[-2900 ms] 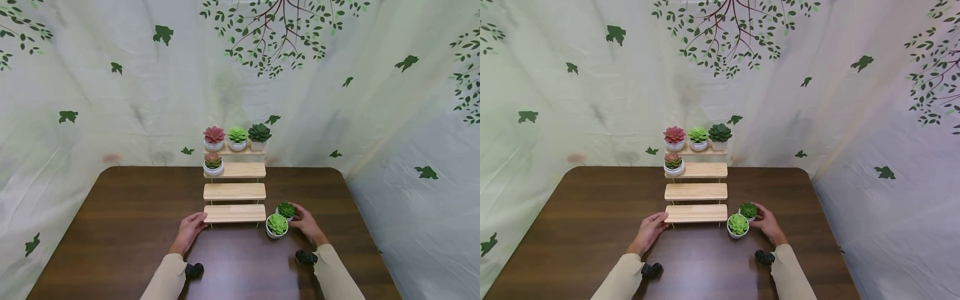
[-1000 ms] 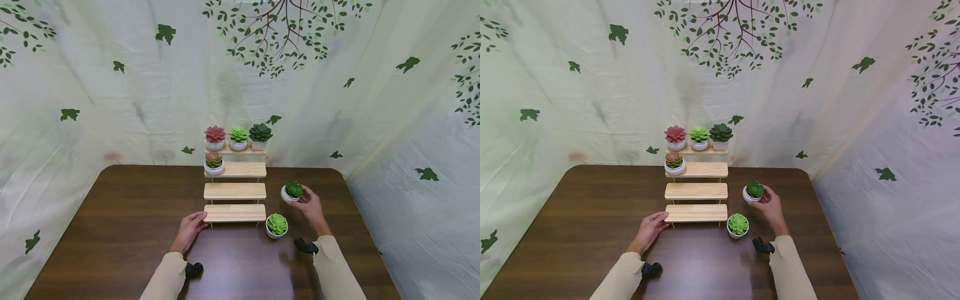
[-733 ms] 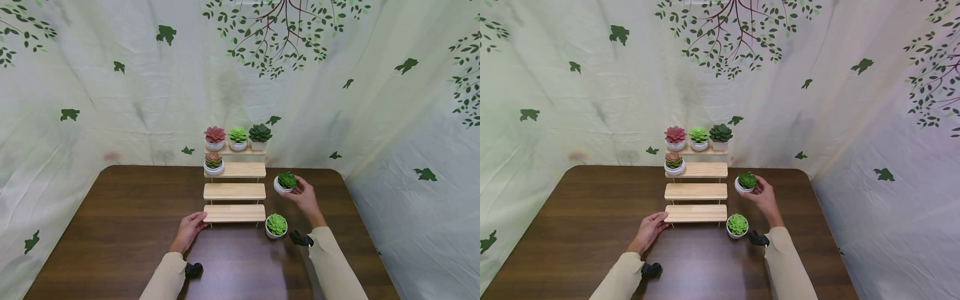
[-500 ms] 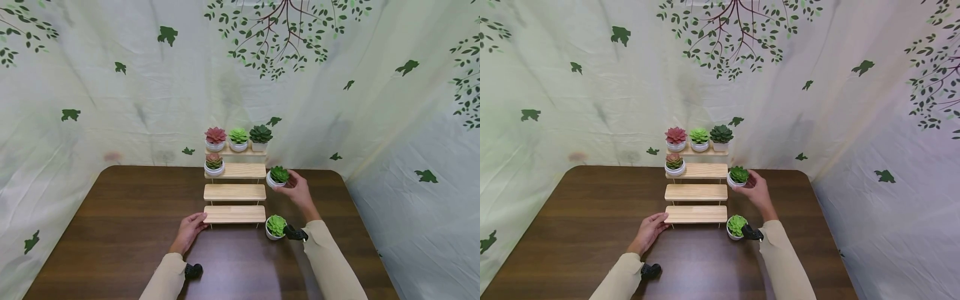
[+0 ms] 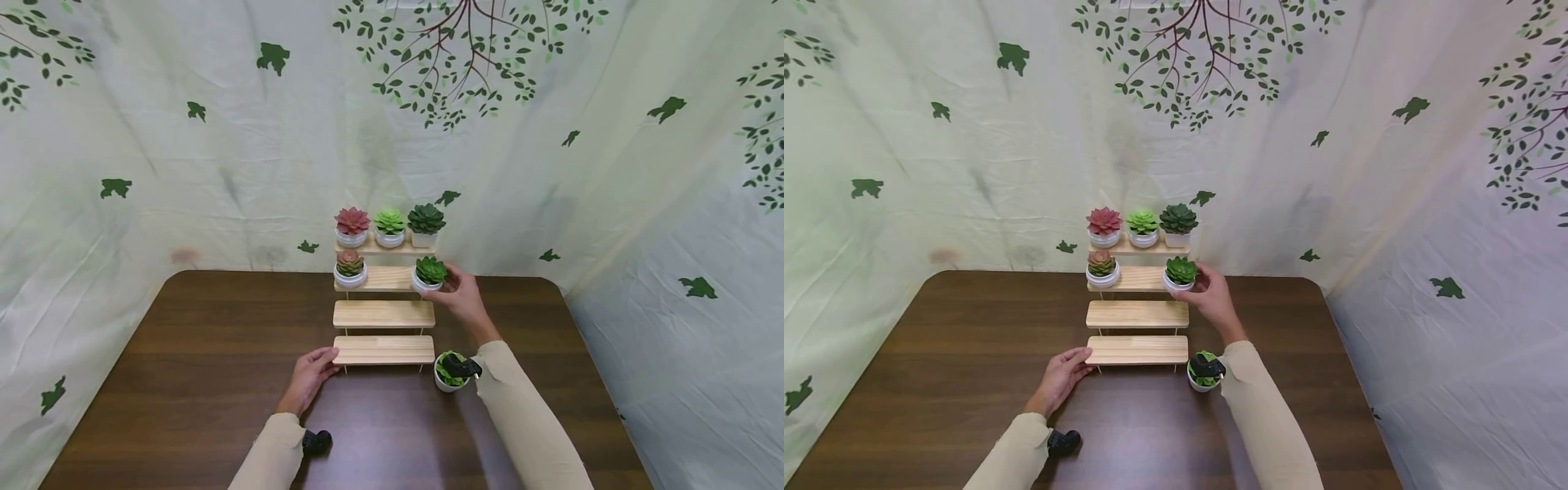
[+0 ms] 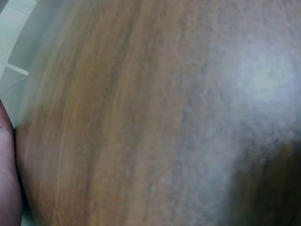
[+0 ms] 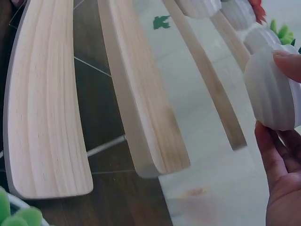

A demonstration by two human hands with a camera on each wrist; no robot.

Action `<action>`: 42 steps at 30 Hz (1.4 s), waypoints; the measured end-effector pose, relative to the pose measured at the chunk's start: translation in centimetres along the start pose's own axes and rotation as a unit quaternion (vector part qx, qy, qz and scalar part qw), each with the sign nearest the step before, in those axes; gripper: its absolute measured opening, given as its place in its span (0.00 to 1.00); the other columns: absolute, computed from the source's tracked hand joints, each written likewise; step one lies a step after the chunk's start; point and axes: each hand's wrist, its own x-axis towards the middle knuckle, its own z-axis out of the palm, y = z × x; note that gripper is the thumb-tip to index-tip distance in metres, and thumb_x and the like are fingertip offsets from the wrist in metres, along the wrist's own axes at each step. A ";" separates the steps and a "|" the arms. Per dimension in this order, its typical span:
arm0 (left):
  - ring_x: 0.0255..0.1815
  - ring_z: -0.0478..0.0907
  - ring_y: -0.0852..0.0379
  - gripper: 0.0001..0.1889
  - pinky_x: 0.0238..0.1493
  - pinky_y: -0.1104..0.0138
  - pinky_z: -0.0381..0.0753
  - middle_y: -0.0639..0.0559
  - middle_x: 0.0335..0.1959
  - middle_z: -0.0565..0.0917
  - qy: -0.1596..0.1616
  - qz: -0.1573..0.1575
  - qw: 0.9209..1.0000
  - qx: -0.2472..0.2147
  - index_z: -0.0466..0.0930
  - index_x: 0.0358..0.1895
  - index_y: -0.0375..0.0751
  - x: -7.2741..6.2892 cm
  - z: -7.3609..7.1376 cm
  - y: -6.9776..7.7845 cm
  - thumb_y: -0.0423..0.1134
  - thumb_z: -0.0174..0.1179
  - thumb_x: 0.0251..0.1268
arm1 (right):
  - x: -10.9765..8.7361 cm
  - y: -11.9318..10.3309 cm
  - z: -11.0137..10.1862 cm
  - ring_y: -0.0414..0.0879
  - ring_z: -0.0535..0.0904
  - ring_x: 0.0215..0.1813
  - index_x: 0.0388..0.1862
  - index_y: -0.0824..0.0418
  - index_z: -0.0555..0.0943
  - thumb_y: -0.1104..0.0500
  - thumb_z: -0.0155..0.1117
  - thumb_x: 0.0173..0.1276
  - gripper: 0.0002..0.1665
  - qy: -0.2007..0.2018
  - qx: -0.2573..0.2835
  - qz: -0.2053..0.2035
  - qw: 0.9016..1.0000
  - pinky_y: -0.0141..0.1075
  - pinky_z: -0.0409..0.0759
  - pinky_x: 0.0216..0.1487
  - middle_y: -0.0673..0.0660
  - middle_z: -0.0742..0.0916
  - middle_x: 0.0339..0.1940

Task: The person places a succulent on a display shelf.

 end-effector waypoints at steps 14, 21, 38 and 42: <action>0.30 0.80 0.60 0.03 0.36 0.69 0.82 0.52 0.29 0.83 -0.001 0.000 1.000 -0.001 0.82 0.36 0.35 0.0 -0.1 0.1 0.30 0.59 0.67 | 2.1 -1.7 3.9 0.54 0.77 0.58 0.64 0.67 0.71 0.69 0.76 0.52 0.39 -0.019 -0.030 -0.009 0.999 0.41 0.76 0.60 0.64 0.79 0.59; 0.31 0.80 0.58 0.06 0.38 0.68 0.82 0.51 0.31 0.83 0.001 -0.008 1.000 0.005 0.81 0.41 0.30 0.1 -0.1 0.0 0.31 0.59 0.67 | 2.8 -1.4 5.6 0.54 0.78 0.56 0.63 0.66 0.72 0.69 0.76 0.51 0.39 -0.021 -0.023 0.016 0.999 0.42 0.77 0.58 0.64 0.79 0.58; 0.30 0.80 0.59 0.04 0.37 0.68 0.82 0.51 0.30 0.83 0.002 -0.006 1.000 0.003 0.81 0.38 0.32 0.0 0.1 0.0 0.29 0.58 0.67 | 3.3 -1.2 6.9 0.55 0.79 0.56 0.64 0.66 0.71 0.68 0.76 0.51 0.40 -0.009 -0.036 0.015 0.999 0.38 0.79 0.55 0.65 0.80 0.56; 0.31 0.80 0.59 0.04 0.37 0.68 0.82 0.51 0.30 0.83 0.003 -0.008 1.000 0.004 0.82 0.38 0.32 0.0 0.0 0.1 0.30 0.59 0.67 | 3.2 -1.2 7.0 0.55 0.78 0.57 0.65 0.67 0.70 0.68 0.75 0.52 0.40 -0.017 -0.031 0.013 0.999 0.39 0.79 0.55 0.66 0.80 0.57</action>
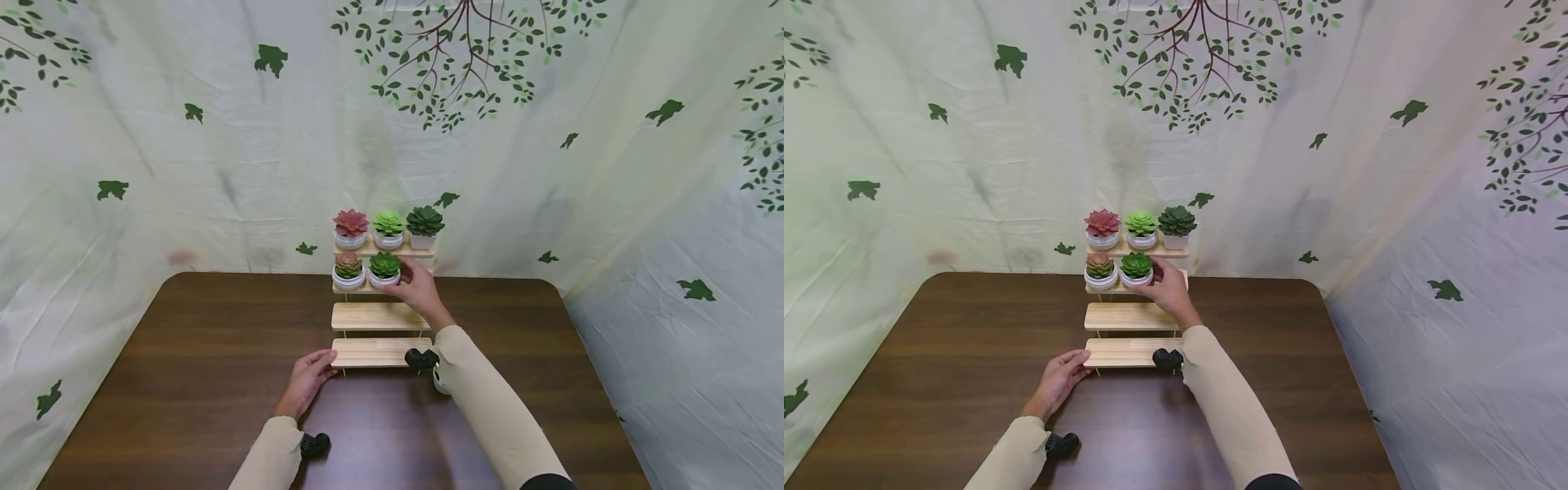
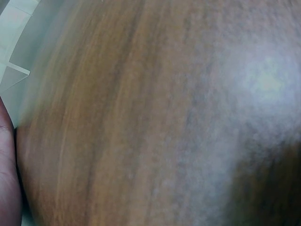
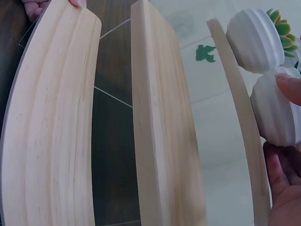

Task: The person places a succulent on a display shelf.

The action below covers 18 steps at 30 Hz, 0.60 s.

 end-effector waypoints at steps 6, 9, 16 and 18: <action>0.31 0.80 0.59 0.04 0.39 0.68 0.82 0.51 0.30 0.83 -0.005 -0.005 1.000 -0.003 0.81 0.39 0.32 0.0 0.0 0.0 0.31 0.60 0.66 | -0.7 0.2 -0.7 0.57 0.78 0.57 0.67 0.65 0.68 0.68 0.74 0.54 0.41 -0.014 0.031 -0.001 0.999 0.42 0.78 0.57 0.65 0.77 0.58; 0.31 0.80 0.59 0.03 0.38 0.68 0.82 0.51 0.30 0.83 -0.009 -0.005 1.000 -0.008 0.82 0.38 0.34 0.0 0.0 0.0 0.31 0.60 0.66 | -1.3 0.3 -1.5 0.57 0.77 0.57 0.67 0.65 0.68 0.68 0.73 0.55 0.41 -0.021 0.033 0.000 0.999 0.42 0.77 0.58 0.65 0.77 0.59; 0.31 0.80 0.59 0.03 0.38 0.69 0.82 0.51 0.30 0.82 -0.006 0.000 1.000 -0.007 0.81 0.37 0.34 0.1 0.1 -0.2 0.30 0.59 0.66 | -3.0 0.7 -4.5 0.60 0.74 0.59 0.68 0.66 0.68 0.66 0.72 0.58 0.39 -0.052 0.003 0.004 0.999 0.49 0.74 0.61 0.66 0.76 0.61; 0.31 0.80 0.59 0.03 0.38 0.68 0.82 0.51 0.30 0.82 -0.004 -0.001 1.000 -0.008 0.81 0.38 0.33 0.2 0.0 -0.1 0.30 0.59 0.66 | -3.5 0.7 -5.3 0.64 0.73 0.59 0.66 0.70 0.68 0.68 0.71 0.59 0.37 -0.058 0.005 0.004 0.998 0.52 0.72 0.62 0.69 0.76 0.60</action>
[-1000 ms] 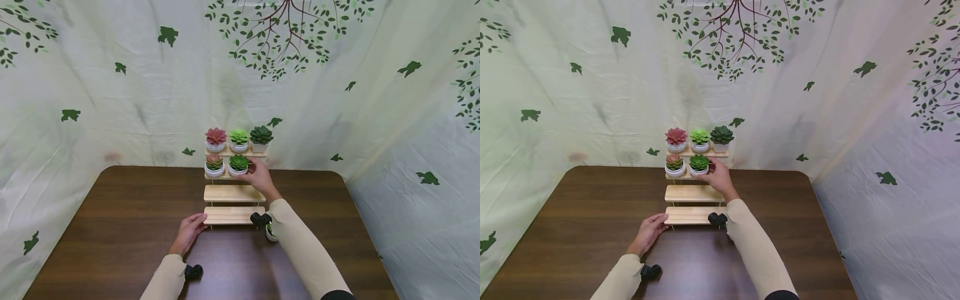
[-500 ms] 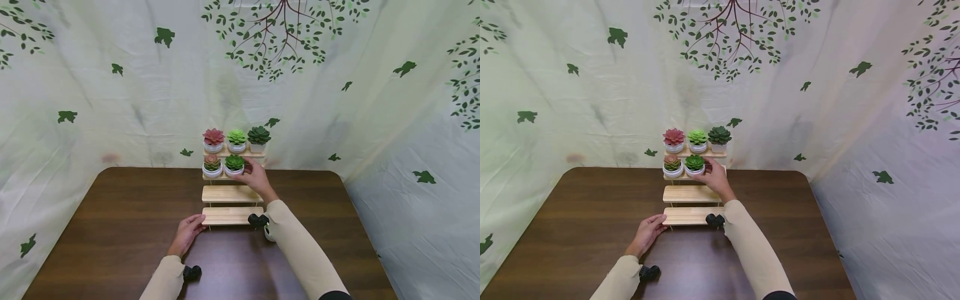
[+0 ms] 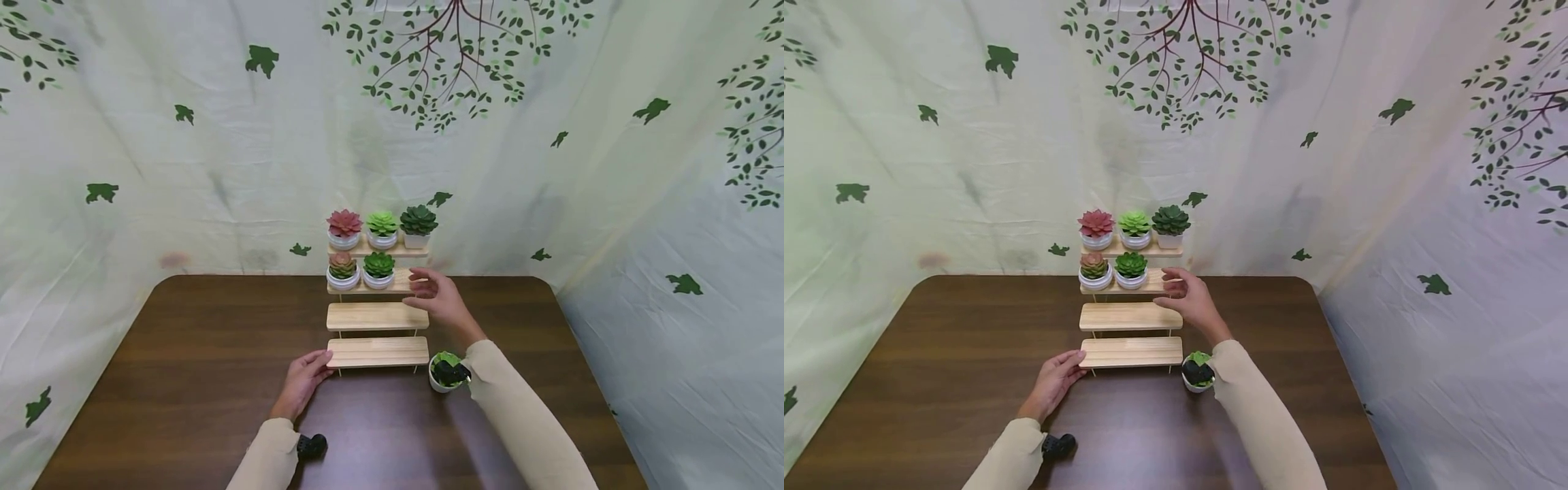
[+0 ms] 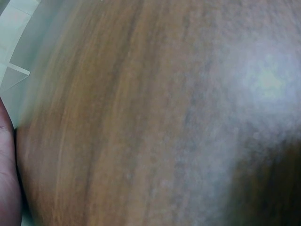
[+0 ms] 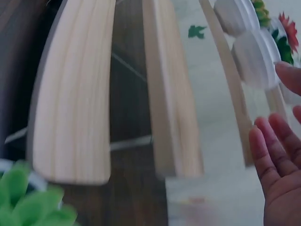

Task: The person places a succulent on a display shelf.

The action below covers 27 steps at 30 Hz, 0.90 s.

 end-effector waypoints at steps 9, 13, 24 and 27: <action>0.31 0.80 0.59 0.03 0.38 0.68 0.82 0.51 0.30 0.82 -0.003 0.002 1.000 -0.003 0.81 0.37 0.34 -0.1 0.1 0.0 0.29 0.59 0.67 | -4.2 0.0 -2.4 0.72 0.74 0.53 0.54 0.78 0.71 0.76 0.68 0.56 0.26 0.009 0.004 -0.032 0.999 0.50 0.78 0.53 0.73 0.80 0.50; 0.31 0.80 0.59 0.03 0.38 0.68 0.82 0.51 0.30 0.82 -0.005 0.002 1.000 0.001 0.81 0.37 0.33 -0.1 0.1 0.0 0.30 0.58 0.67 | -5.4 1.7 -3.3 0.73 0.73 0.54 0.54 0.79 0.71 0.77 0.69 0.55 0.27 0.006 0.023 -0.040 0.999 0.52 0.78 0.54 0.76 0.79 0.51; 0.30 0.80 0.60 0.04 0.37 0.69 0.82 0.51 0.30 0.82 -0.003 0.004 1.000 0.001 0.80 0.39 0.32 0.0 0.1 0.0 0.30 0.59 0.67 | -8.2 8.3 -4.8 0.65 0.71 0.63 0.61 0.75 0.69 0.73 0.70 0.55 0.34 -0.045 0.027 -0.068 0.996 0.59 0.71 0.59 0.76 0.74 0.60; 0.30 0.80 0.59 0.03 0.37 0.69 0.82 0.51 0.29 0.82 0.000 0.003 1.000 -0.002 0.80 0.38 0.32 -0.1 0.2 0.0 0.29 0.58 0.66 | -9.1 9.2 -4.7 0.63 0.69 0.65 0.63 0.76 0.66 0.73 0.71 0.54 0.38 -0.078 0.030 -0.080 0.993 0.61 0.69 0.59 0.81 0.70 0.62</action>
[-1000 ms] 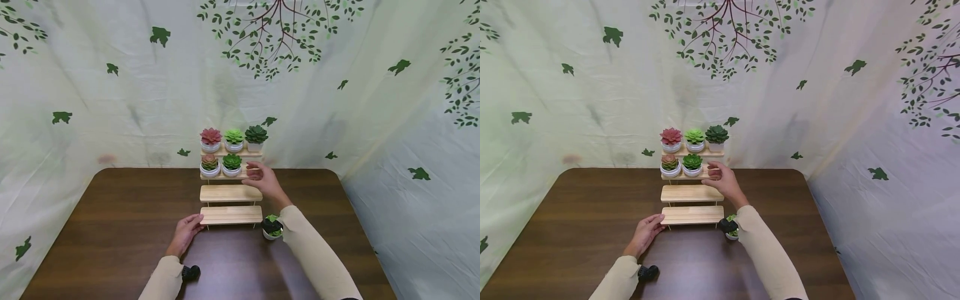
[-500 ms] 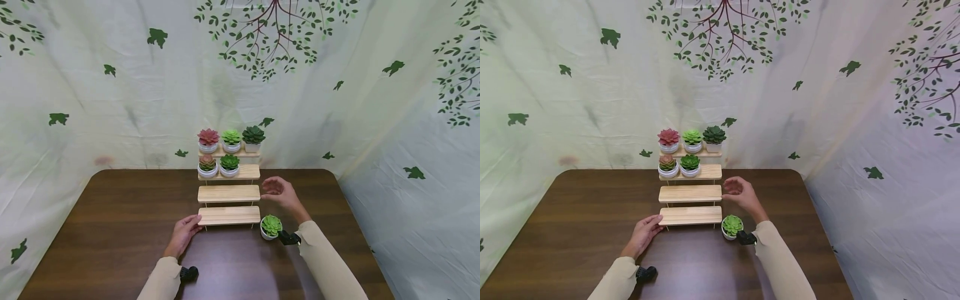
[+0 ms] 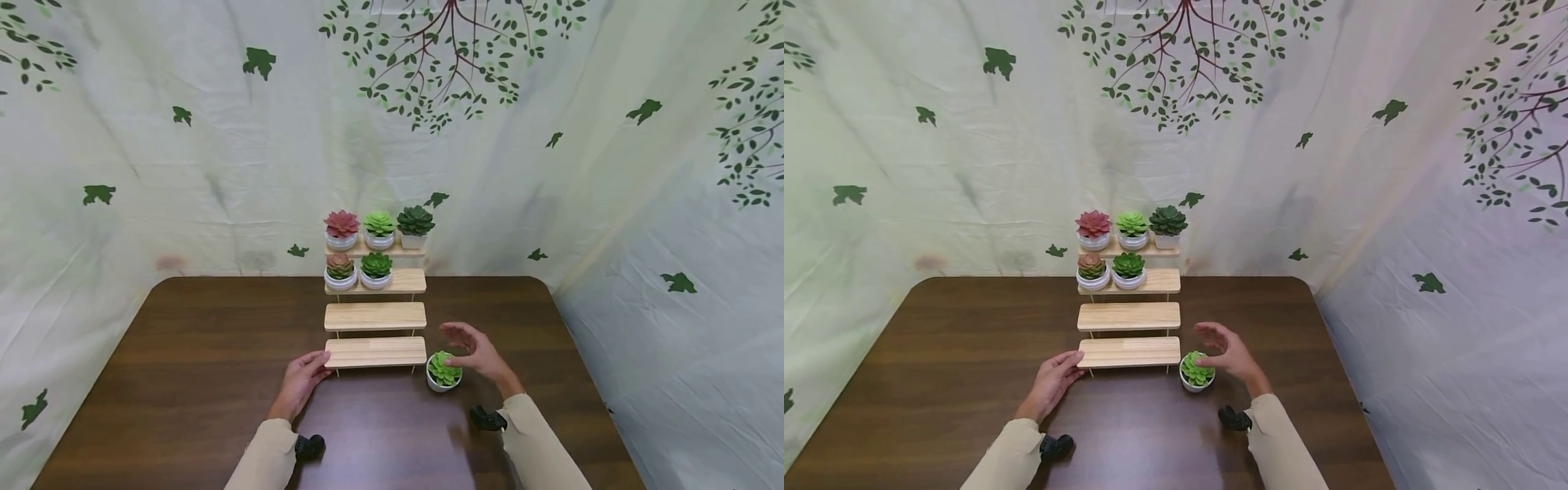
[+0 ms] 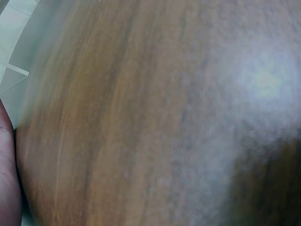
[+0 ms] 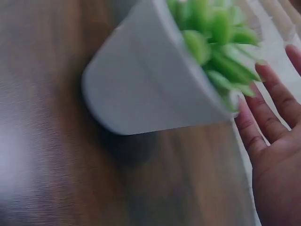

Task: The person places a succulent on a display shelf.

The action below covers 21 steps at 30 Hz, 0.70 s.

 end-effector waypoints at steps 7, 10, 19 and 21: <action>0.29 0.80 0.60 0.03 0.36 0.69 0.82 0.51 0.29 0.82 -0.001 0.007 1.000 0.004 0.81 0.36 0.34 0.0 -0.1 -0.1 0.29 0.58 0.66 | -1.7 2.0 0.8 0.68 0.65 0.66 0.67 0.78 0.60 0.73 0.74 0.51 0.47 -0.042 0.030 -0.009 0.999 0.34 0.69 0.64 0.84 0.65 0.63; 0.29 0.80 0.60 0.03 0.36 0.69 0.82 0.51 0.29 0.82 -0.003 0.010 1.000 0.004 0.81 0.35 0.35 0.0 -0.1 -0.2 0.29 0.59 0.66 | -2.4 2.5 1.3 0.54 0.69 0.66 0.68 0.77 0.59 0.73 0.75 0.49 0.50 -0.038 0.044 0.004 0.998 0.27 0.68 0.62 0.82 0.65 0.64; 0.30 0.80 0.60 0.03 0.37 0.69 0.82 0.51 0.29 0.82 0.001 0.003 1.000 -0.001 0.81 0.37 0.34 0.1 0.1 -0.2 0.30 0.59 0.66 | -3.4 3.2 2.3 0.36 0.70 0.61 0.70 0.70 0.60 0.71 0.78 0.47 0.53 -0.005 0.043 0.071 0.997 0.26 0.68 0.61 0.73 0.67 0.68; 0.30 0.80 0.60 0.03 0.36 0.69 0.82 0.51 0.29 0.82 0.000 0.003 1.000 -0.001 0.81 0.37 0.35 0.0 0.0 -0.1 0.30 0.59 0.66 | -3.5 3.3 2.5 0.37 0.71 0.60 0.70 0.69 0.62 0.71 0.78 0.46 0.52 0.008 0.033 0.080 0.996 0.26 0.67 0.60 0.71 0.69 0.67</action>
